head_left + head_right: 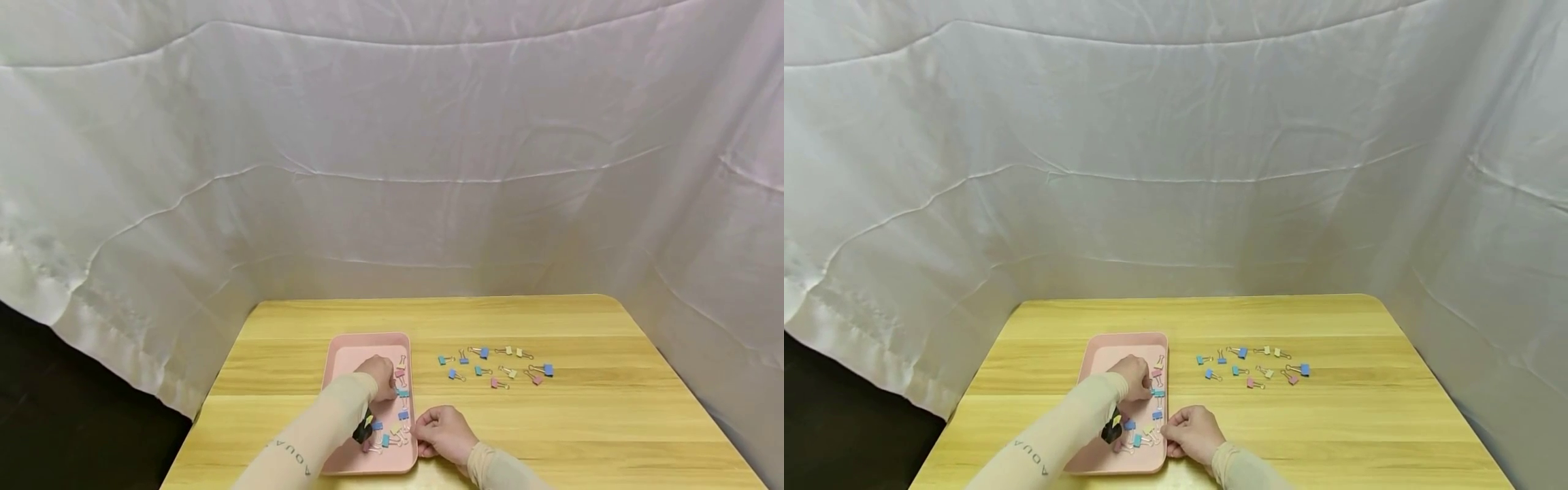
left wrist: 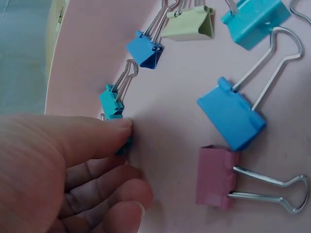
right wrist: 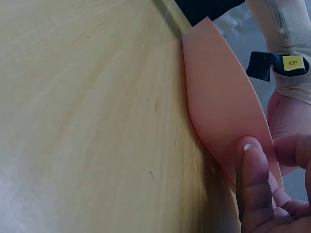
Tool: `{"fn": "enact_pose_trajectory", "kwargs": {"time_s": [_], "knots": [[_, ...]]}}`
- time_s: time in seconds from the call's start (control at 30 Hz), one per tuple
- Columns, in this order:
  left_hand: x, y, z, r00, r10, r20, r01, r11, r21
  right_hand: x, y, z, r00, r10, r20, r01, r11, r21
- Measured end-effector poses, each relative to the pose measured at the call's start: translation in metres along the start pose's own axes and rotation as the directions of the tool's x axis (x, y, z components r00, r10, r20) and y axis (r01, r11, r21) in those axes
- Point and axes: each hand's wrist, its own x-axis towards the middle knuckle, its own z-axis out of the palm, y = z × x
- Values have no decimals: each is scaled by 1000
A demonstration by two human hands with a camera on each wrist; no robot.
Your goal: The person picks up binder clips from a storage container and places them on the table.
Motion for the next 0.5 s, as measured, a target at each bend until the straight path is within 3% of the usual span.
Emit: {"fn": "enact_pose_trajectory", "kwargs": {"time_s": [0.23,0.5], "knots": [[-4,-1,-5,1000,12,-2,-12,999,-36,3,6,-2,1000,-4,-4,4,1000,-8],[-21,-17,-41,996,50,-75,-58,993,-104,-3,2,-7,1000,11,-8,-11,1000,-15]]}}
